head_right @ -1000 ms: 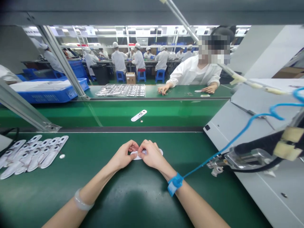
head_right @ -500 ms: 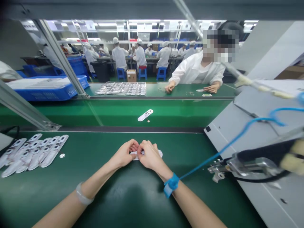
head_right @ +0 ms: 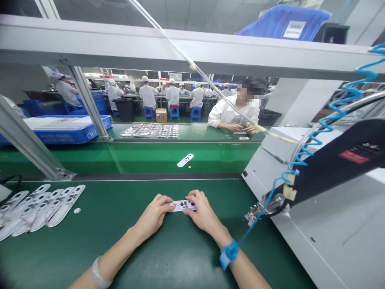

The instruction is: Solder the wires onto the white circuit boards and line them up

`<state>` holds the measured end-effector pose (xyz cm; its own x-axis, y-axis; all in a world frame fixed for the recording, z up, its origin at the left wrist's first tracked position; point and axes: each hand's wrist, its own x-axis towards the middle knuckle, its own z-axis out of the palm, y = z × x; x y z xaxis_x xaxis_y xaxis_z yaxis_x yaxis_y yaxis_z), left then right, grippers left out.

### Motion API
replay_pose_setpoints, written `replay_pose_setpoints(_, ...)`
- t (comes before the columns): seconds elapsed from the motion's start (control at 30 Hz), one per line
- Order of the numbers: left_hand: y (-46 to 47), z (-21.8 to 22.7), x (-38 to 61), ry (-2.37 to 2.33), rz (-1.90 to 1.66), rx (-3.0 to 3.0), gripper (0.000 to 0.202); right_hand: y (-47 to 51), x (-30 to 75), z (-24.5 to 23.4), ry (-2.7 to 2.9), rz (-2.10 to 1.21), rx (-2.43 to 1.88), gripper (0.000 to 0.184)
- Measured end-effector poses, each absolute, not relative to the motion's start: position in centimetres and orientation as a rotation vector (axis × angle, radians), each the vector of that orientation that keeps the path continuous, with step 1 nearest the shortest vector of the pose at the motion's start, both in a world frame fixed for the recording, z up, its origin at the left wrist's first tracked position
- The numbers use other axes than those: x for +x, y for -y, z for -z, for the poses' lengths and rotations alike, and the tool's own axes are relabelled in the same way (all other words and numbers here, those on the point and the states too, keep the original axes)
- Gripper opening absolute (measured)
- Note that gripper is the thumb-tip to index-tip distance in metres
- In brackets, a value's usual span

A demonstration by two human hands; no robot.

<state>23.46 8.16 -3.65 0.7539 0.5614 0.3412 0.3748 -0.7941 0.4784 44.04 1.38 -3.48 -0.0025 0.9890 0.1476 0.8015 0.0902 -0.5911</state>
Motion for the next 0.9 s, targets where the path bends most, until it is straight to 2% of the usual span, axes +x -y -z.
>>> replay_pose_setpoints(0.1,-7.8,3.6,23.6,-0.709,-0.599,2.795,0.038,-1.2,43.7,2.9,1.851,-0.417,-1.842,0.016)
replay_pose_setpoints(0.27,-7.6,3.7,23.6,-0.664,-0.53,2.905,0.034,-0.9,43.6,2.0,1.887,-0.366,-1.928,0.012)
replay_pose_setpoints(0.5,-7.4,4.1,23.2,-0.637,-0.555,3.034,0.025,-1.0,43.8,2.0,1.898,-0.386,-2.036,0.021)
replay_pose_setpoints(0.9,-7.4,4.0,22.5,-0.659,-0.588,2.89,0.039,0.0,42.1,0.9,1.832,-0.467,-2.203,0.026)
